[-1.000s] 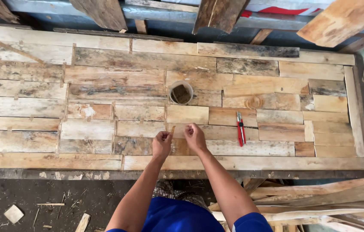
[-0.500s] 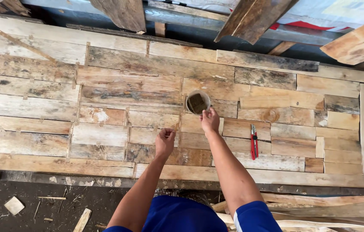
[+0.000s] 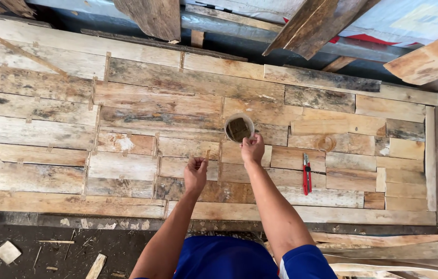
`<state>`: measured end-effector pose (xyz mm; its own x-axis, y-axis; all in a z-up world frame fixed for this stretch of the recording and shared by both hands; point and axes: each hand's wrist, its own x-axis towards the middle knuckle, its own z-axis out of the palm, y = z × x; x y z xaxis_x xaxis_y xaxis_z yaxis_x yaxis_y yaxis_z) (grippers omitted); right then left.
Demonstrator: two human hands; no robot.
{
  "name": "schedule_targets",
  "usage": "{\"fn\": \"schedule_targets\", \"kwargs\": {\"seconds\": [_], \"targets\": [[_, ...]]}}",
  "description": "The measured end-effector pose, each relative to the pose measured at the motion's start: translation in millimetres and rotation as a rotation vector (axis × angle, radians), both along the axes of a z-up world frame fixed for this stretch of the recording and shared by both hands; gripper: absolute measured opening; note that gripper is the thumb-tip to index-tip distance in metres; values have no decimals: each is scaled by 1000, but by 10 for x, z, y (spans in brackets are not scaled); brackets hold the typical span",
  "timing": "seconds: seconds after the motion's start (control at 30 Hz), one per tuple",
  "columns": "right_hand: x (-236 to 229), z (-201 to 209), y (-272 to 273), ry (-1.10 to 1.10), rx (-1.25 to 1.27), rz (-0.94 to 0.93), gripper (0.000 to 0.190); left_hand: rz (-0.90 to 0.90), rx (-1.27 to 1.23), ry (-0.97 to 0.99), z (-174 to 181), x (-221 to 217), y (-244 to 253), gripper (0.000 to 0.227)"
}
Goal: Applying thin wood strips into the joints of a mosaic-style wood panel and trimming them.
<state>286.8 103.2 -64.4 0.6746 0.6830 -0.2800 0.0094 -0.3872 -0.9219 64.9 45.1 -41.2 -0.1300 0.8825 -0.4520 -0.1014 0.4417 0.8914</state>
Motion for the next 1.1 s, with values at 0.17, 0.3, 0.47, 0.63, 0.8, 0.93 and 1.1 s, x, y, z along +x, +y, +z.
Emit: {"fn": "schedule_targets", "kwargs": {"seconds": [0.17, 0.3, 0.47, 0.63, 0.8, 0.93, 1.1], "targets": [[-216, 412, -38, -1, -56, 35, 31, 31, 52, -88, -22, 62, -1, 11], [-411, 245, 30, 37, -68, 196, 33, 52, 84, -95, 138, 120, 32, 11], [-654, 67, 145, 14, -60, 377, 35, 80, 94, -96, 350, 171, 116, 12], [-442, 369, 153, -33, -112, 449, 37, 58, 92, -68, 418, 497, 237, 13], [304, 252, 249, 95, 55, 460, 28, 19, 119, -92, 269, 1116, 449, 13], [830, 259, 441, -9, 36, 452, 24, 9, 181, -1, 135, 1549, 689, 13], [1349, 128, 783, -308, 82, 483, 26, -19, 188, 50, 162, 1939, 1110, 13]]}}
